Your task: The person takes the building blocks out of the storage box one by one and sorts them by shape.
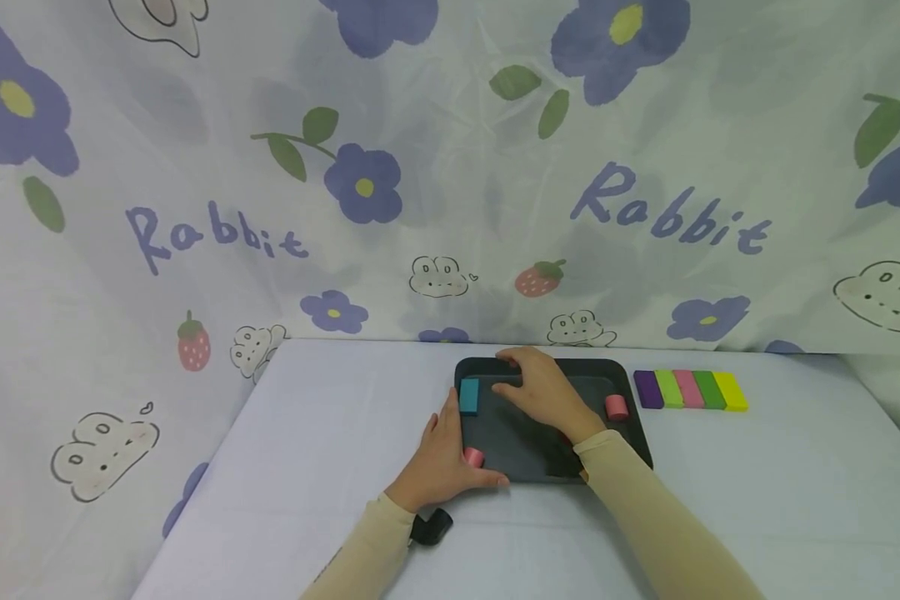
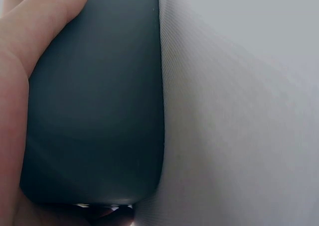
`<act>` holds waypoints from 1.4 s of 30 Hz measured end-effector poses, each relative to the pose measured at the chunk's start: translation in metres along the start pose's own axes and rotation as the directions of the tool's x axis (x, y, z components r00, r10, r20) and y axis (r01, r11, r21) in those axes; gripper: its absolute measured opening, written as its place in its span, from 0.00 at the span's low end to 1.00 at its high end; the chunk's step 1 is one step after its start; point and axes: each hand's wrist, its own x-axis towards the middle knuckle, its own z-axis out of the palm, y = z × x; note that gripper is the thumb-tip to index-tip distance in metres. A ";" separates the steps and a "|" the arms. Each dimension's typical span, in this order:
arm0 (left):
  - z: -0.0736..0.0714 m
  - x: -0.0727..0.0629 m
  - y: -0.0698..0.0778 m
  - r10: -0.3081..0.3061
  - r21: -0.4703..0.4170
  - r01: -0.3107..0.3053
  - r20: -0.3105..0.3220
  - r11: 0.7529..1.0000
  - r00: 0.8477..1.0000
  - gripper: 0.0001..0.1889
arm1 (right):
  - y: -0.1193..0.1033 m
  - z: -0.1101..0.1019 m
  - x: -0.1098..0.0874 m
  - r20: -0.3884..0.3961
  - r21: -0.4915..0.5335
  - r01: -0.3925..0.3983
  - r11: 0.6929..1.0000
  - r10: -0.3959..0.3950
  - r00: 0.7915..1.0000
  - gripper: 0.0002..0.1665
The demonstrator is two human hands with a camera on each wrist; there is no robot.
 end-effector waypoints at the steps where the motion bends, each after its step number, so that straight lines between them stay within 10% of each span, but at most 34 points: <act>1: 0.000 0.000 0.000 0.002 -0.002 -0.002 -0.001 1.000 1.000 0.77 | 0.000 0.002 0.002 0.010 0.003 -0.007 1.000 0.007 1.000 0.29; 15: -0.001 0.001 -0.001 0.009 -0.007 -0.009 -0.006 1.000 1.000 0.76 | -0.002 0.029 0.024 0.148 0.049 -0.146 0.988 0.138 0.979 0.30; 27: 0.000 0.001 -0.002 0.017 -0.006 -0.017 -0.006 1.000 1.000 0.76 | -0.010 0.040 0.035 0.297 -0.113 -0.124 0.986 0.153 0.943 0.40; 42: 0.000 0.001 -0.001 0.024 -0.003 -0.024 -0.010 1.000 1.000 0.76 | -0.020 0.054 0.037 0.294 -0.245 -0.055 0.968 0.129 0.947 0.32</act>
